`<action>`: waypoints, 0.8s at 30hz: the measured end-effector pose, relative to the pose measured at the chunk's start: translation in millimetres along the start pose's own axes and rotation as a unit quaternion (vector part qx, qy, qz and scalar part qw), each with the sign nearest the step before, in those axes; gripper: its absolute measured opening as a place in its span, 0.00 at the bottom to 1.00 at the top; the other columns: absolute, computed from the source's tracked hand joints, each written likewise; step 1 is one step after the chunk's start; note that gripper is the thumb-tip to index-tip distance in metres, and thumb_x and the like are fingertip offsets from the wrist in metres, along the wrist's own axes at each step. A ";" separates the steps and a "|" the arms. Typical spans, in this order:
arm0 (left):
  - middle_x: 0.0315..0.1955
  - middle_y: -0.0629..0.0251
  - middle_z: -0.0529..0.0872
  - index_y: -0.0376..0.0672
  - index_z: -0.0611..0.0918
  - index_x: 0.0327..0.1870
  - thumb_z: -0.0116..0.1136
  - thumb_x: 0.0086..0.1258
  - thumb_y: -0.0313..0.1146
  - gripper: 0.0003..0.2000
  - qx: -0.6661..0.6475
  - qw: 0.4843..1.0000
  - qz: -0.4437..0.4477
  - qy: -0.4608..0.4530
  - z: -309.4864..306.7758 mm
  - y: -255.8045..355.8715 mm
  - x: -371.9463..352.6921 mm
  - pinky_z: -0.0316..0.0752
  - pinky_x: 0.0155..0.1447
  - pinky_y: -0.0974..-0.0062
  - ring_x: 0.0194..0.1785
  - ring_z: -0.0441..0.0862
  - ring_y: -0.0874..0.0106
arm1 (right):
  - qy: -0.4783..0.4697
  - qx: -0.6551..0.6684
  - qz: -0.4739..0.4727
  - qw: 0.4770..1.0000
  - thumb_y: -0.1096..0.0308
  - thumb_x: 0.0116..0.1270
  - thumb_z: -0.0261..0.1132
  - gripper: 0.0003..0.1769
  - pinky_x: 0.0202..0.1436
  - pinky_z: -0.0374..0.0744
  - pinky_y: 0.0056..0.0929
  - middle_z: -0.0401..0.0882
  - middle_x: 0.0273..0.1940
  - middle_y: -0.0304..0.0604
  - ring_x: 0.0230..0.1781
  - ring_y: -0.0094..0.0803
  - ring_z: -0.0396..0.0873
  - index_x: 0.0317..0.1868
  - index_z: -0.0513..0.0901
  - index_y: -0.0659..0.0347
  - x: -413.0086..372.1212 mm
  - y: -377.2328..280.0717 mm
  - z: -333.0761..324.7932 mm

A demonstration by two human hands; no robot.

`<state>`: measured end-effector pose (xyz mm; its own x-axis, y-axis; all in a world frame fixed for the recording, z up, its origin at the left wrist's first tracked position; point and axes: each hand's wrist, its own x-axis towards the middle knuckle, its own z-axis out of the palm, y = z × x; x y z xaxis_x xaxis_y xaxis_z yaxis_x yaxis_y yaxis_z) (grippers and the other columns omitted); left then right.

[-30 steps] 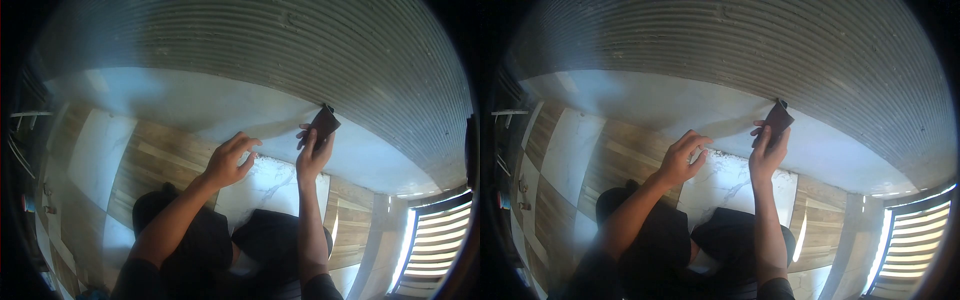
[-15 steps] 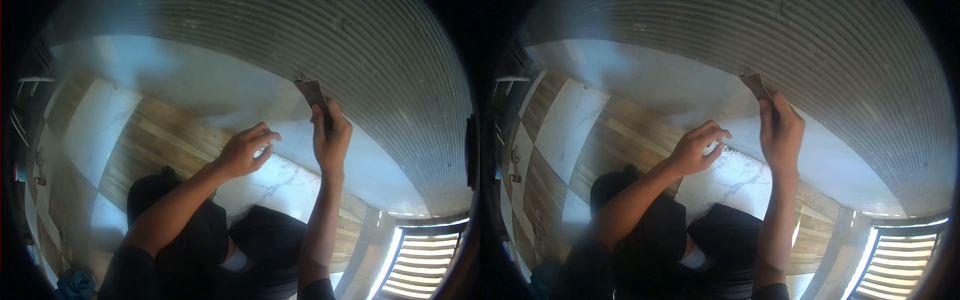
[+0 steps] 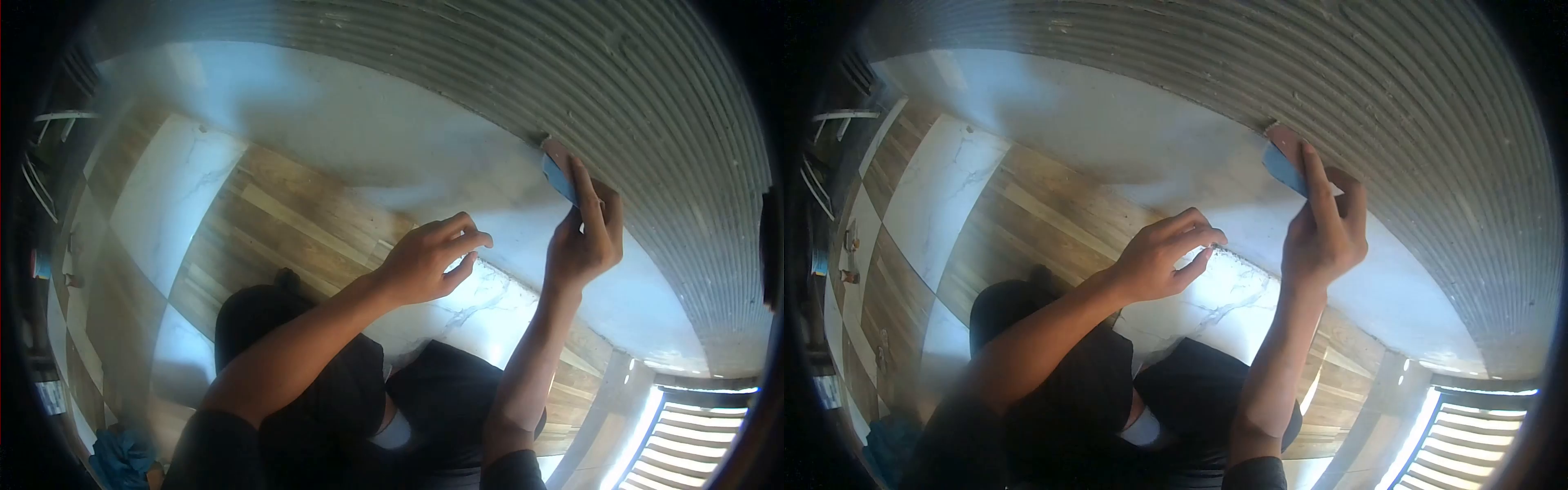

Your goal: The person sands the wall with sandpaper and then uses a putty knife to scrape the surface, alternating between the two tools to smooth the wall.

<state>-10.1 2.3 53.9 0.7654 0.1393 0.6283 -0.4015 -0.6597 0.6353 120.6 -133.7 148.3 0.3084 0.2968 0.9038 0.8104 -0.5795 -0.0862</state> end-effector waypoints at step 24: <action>0.39 0.65 0.82 0.43 0.85 0.49 0.64 0.68 0.24 0.10 -0.005 1.000 0.013 0.017 -0.7 1.2 -0.2 0.81 0.41 0.70 0.38 0.85 0.68 | 0.047 -0.010 -0.028 0.998 0.89 0.60 0.66 0.26 0.37 0.86 0.32 0.89 0.42 0.44 0.40 0.33 0.89 0.53 0.93 0.53 -14.0 26.8 -11.4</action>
<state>-11.1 2.1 54.8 0.7374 0.1463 0.6594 -0.4265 -0.6561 0.6226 132.3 -162.0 138.1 0.2148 0.2569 0.9423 0.8141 -0.5800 -0.0275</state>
